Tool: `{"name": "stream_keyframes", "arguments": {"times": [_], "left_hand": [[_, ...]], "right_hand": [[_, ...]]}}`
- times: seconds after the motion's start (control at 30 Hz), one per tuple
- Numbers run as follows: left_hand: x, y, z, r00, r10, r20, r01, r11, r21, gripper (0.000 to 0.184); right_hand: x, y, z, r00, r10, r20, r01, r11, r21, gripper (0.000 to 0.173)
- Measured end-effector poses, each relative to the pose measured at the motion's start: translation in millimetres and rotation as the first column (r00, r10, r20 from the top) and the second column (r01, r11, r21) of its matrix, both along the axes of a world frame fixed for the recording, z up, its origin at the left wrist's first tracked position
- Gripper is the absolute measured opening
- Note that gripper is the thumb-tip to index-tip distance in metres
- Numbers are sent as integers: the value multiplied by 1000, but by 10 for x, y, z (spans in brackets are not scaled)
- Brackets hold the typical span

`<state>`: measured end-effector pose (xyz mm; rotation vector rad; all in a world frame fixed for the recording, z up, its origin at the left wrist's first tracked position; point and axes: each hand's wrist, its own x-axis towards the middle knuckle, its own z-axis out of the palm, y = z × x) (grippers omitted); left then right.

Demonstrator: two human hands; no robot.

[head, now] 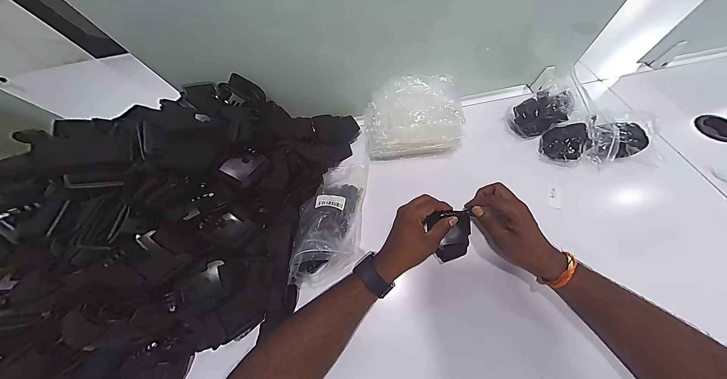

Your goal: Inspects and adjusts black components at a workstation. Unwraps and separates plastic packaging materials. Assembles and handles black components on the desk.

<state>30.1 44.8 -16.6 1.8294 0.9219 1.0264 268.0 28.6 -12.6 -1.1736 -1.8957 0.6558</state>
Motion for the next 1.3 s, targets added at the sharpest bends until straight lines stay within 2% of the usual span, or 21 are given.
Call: {"name": "stream_keyframes", "arguments": {"times": [0.13, 0.37, 0.53, 0.63, 0.77, 1.1, 1.2, 1.3], "left_hand": [[-2, 3, -1, 1000, 19, -15, -19, 1000, -6, 20], [0, 7, -9, 1000, 7, 1, -7, 1000, 4, 20], [-2, 3, -7, 1000, -3, 10, 3, 1000, -1, 20], [-2, 1, -9, 999, -11, 31, 12, 1000, -16, 20], [-2, 4, -7, 1000, -6, 23, 7, 1000, -16, 20], [0, 0, 2, 1000, 6, 12, -6, 1000, -10, 20], [1, 3, -2, 1000, 6, 8, -6, 1000, -2, 20], [-1, 5, -1, 1000, 4, 6, -4, 1000, -2, 20]], "right_hand": [[2, 5, -14, 992, 30, -121, -28, 999, 23, 13], [-7, 1, -7, 982, 45, -184, -39, 998, 40, 47], [-69, -53, 19, 966, 90, -244, -109, 992, -66, 35], [-79, -55, 19, 960, 119, -253, -132, 991, -36, 31], [-61, -41, 13, 954, 139, -267, -138, 990, 20, 34], [13, -20, 42, 857, 246, -453, -260, 965, 33, 26], [13, -24, 63, 845, 213, -490, -213, 975, 58, 28], [-15, -35, 78, 905, 83, -418, -60, 996, 68, 31]]}}
